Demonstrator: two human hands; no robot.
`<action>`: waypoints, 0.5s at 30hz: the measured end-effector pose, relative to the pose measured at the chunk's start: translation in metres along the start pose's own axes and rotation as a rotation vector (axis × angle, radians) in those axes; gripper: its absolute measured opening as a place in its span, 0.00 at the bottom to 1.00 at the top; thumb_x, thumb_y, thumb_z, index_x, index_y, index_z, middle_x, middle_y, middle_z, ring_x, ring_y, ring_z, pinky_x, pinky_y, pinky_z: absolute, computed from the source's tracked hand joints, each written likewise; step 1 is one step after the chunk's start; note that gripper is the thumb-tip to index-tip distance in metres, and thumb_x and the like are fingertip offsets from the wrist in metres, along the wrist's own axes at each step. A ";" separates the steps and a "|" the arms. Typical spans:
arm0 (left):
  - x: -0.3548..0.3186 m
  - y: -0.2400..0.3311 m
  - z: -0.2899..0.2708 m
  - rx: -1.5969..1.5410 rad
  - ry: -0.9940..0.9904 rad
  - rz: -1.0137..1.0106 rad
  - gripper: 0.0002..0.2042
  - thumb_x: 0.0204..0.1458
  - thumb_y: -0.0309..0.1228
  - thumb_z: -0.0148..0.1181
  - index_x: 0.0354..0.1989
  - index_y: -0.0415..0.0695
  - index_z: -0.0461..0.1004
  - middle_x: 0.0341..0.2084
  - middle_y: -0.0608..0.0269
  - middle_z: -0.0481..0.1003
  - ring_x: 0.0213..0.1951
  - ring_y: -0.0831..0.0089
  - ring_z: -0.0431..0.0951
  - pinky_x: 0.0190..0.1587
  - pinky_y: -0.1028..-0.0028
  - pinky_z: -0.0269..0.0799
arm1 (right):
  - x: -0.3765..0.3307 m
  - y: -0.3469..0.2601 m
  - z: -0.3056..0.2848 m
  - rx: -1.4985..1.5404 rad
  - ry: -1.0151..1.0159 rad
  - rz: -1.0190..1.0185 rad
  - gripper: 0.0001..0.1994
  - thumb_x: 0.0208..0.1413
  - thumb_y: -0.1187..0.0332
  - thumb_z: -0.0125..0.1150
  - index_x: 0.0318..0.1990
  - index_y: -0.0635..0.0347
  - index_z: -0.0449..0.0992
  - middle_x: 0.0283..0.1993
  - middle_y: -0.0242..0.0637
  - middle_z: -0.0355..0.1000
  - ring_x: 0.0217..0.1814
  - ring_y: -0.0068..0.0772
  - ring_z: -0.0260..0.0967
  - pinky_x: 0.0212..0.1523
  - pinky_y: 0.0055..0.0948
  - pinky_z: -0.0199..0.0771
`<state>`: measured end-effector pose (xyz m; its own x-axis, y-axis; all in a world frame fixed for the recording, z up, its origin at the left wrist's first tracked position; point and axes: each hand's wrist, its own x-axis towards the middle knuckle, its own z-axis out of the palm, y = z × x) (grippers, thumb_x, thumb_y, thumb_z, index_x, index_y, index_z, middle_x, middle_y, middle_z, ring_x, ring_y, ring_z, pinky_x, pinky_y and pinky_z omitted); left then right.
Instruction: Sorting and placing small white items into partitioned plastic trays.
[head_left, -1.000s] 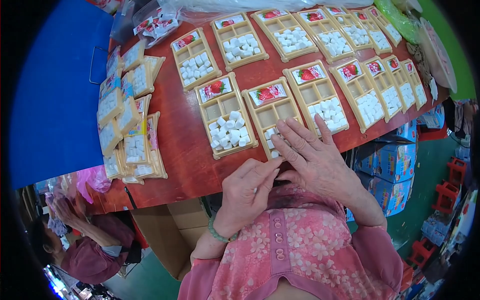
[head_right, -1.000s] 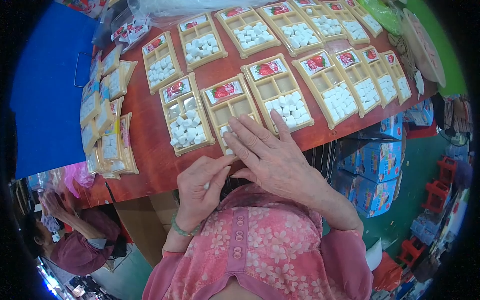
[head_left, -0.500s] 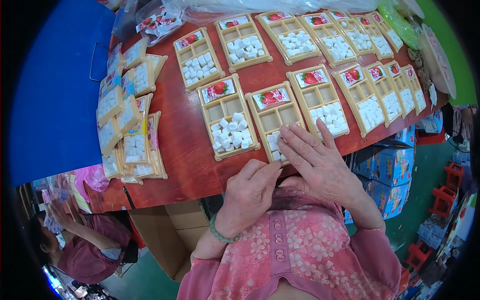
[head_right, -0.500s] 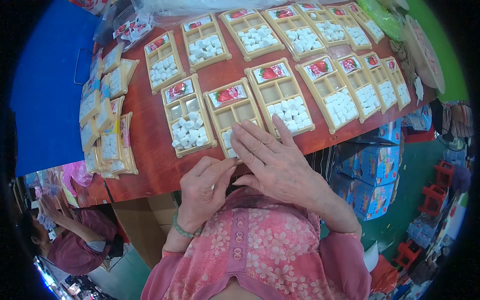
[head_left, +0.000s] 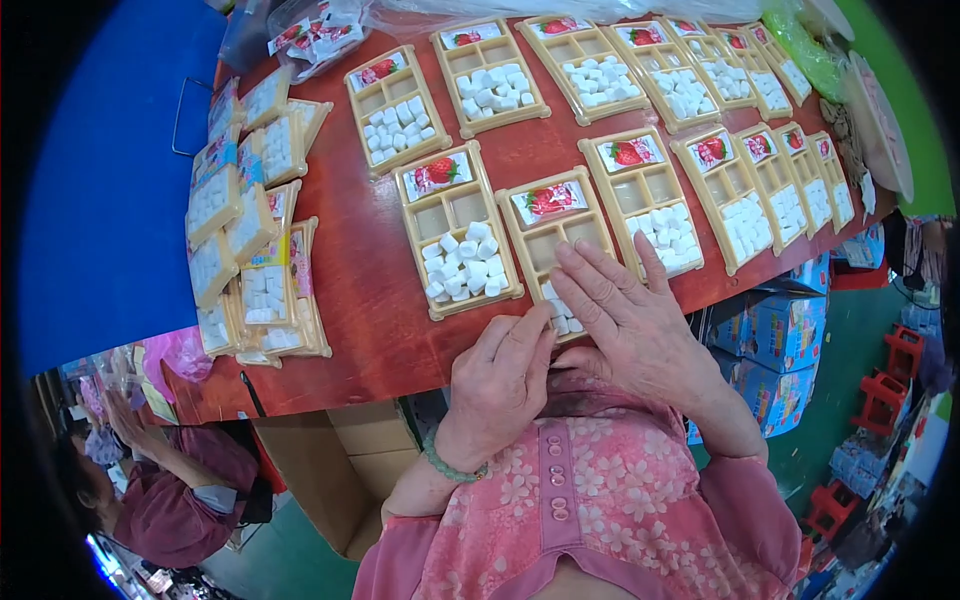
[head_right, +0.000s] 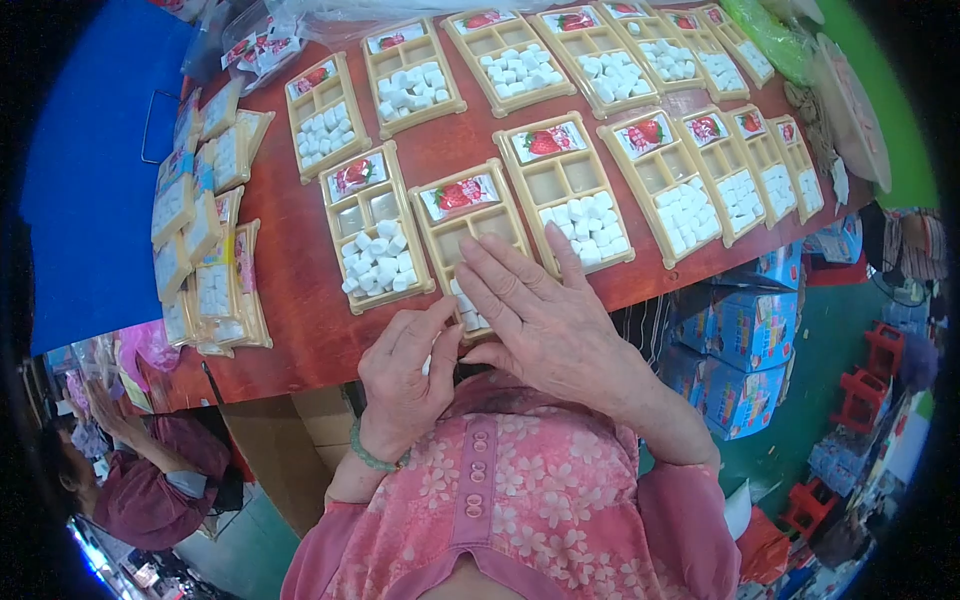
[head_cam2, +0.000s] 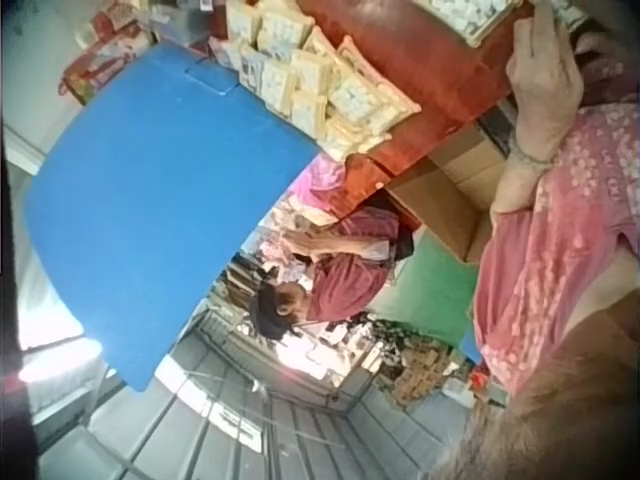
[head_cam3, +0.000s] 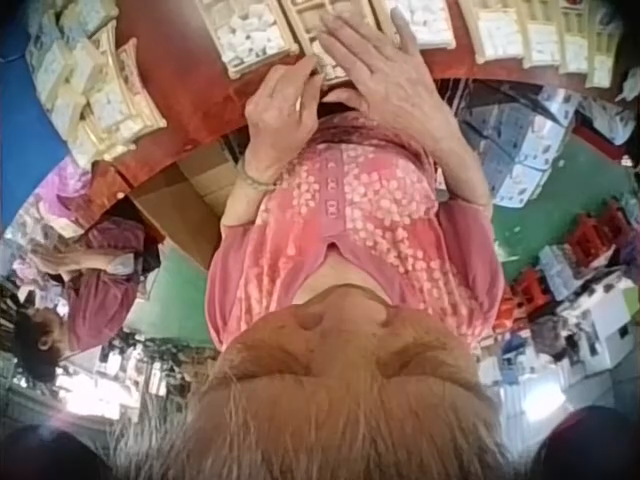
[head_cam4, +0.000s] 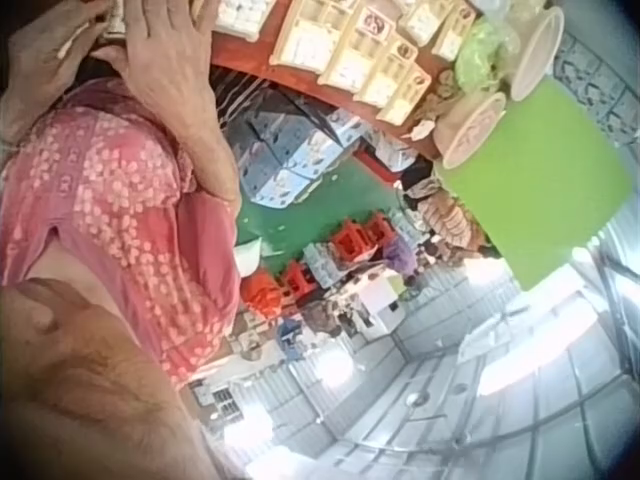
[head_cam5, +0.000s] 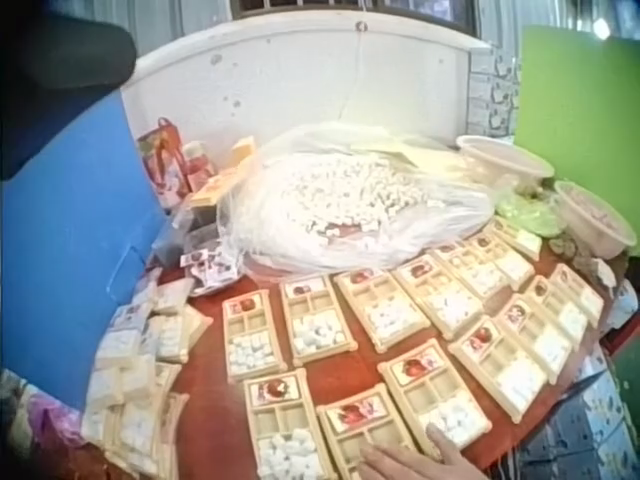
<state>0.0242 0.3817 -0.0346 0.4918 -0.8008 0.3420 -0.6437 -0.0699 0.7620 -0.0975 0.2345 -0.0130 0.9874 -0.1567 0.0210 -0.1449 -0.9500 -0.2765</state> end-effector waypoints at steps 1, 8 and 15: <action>-0.001 -0.001 0.001 0.036 -0.008 0.043 0.19 0.50 0.19 0.64 0.52 0.36 0.72 0.29 0.57 0.73 0.28 0.62 0.78 0.28 0.68 0.76 | 0.000 0.001 0.001 0.004 0.014 0.001 0.39 0.53 0.45 0.57 0.68 0.60 0.59 0.75 0.40 0.51 0.78 0.39 0.46 0.75 0.59 0.31; 0.000 0.000 0.003 0.031 0.016 -0.012 0.16 0.48 0.16 0.64 0.47 0.36 0.77 0.27 0.55 0.75 0.28 0.63 0.79 0.30 0.70 0.74 | 0.003 -0.002 0.002 -0.011 0.009 -0.016 0.42 0.51 0.44 0.58 0.69 0.62 0.58 0.75 0.42 0.51 0.78 0.40 0.46 0.75 0.57 0.33; 0.000 -0.001 0.005 0.078 0.028 0.034 0.18 0.51 0.20 0.63 0.51 0.36 0.74 0.30 0.56 0.73 0.28 0.62 0.78 0.28 0.68 0.75 | 0.001 -0.008 0.006 0.013 0.031 -0.027 0.44 0.49 0.45 0.60 0.69 0.64 0.56 0.75 0.47 0.49 0.78 0.43 0.44 0.75 0.57 0.33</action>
<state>0.0219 0.3790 -0.0378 0.4841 -0.7866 0.3833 -0.7038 -0.0896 0.7047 -0.0946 0.2430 -0.0165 0.9886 -0.1390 0.0583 -0.1167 -0.9504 -0.2883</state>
